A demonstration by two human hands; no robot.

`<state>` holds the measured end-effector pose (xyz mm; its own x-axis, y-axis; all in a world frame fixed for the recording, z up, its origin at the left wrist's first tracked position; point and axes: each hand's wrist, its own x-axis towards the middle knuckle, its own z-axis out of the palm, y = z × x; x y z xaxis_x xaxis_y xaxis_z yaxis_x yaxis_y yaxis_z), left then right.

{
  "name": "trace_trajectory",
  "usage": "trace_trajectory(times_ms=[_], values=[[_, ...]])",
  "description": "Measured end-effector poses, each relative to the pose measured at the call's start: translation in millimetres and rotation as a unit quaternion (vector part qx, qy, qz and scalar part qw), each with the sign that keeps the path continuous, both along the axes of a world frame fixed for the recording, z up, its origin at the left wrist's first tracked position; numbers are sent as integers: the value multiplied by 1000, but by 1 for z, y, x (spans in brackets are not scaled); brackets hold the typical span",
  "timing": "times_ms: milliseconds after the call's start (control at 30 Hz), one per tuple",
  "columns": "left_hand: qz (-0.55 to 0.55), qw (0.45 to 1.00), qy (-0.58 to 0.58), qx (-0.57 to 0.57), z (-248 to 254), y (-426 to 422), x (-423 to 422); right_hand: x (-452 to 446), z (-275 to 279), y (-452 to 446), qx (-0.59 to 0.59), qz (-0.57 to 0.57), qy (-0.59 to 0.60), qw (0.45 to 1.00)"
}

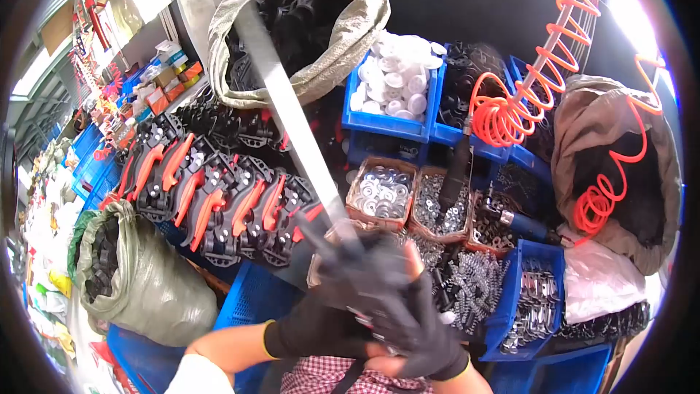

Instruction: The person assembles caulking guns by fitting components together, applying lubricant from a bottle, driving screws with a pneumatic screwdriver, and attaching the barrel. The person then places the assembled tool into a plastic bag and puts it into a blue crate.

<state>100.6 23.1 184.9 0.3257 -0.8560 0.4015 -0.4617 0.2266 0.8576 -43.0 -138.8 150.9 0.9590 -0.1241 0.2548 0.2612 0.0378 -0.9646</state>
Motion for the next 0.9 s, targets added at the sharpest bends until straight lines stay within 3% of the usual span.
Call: trace_trajectory(times_ms=[33,67,133,200,233,300,367,400,467,567,667,733,767,800,867,900], values=[[61,987,-101,111,2,6,1,-1,-6,-11,-3,-26,24,999],[-3,978,-193,85,7,8,33,-4,-10,-20,26,-60,54,996],[-9,911,-282,301,49,19,111,-12,-18,-32,100,-128,72,984],[284,823,-441,217,81,7,203,-21,-23,-39,152,-187,69,968],[440,809,-294,256,118,-6,238,-27,-25,-39,171,-215,64,959],[622,663,-332,253,130,-16,310,-33,-29,-41,201,-257,54,944],[635,612,-357,308,127,-10,355,-41,-31,-41,229,-289,45,928],[607,634,-319,357,130,-6,370,-42,-31,-41,241,-297,41,923],[591,606,-403,348,118,5,417,-39,-28,-42,268,-313,28,911],[552,649,-414,319,134,16,387,-14,-20,-45,323,-305,9,896],[523,658,-541,45,124,11,298,9,-7,-39,400,-277,-13,873],[441,820,-362,50,91,3,197,21,9,-28,389,-246,-51,887],[379,854,-354,41,51,4,175,41,23,-18,236,-180,-217,930],[271,962,2,-13,35,-12,110,47,36,-11,178,-211,-206,939],[208,962,174,41,7,-11,47,60,26,-18,-114,-297,-244,916],[130,970,194,63,-12,-6,39,62,35,-17,-229,-335,-253,878]])
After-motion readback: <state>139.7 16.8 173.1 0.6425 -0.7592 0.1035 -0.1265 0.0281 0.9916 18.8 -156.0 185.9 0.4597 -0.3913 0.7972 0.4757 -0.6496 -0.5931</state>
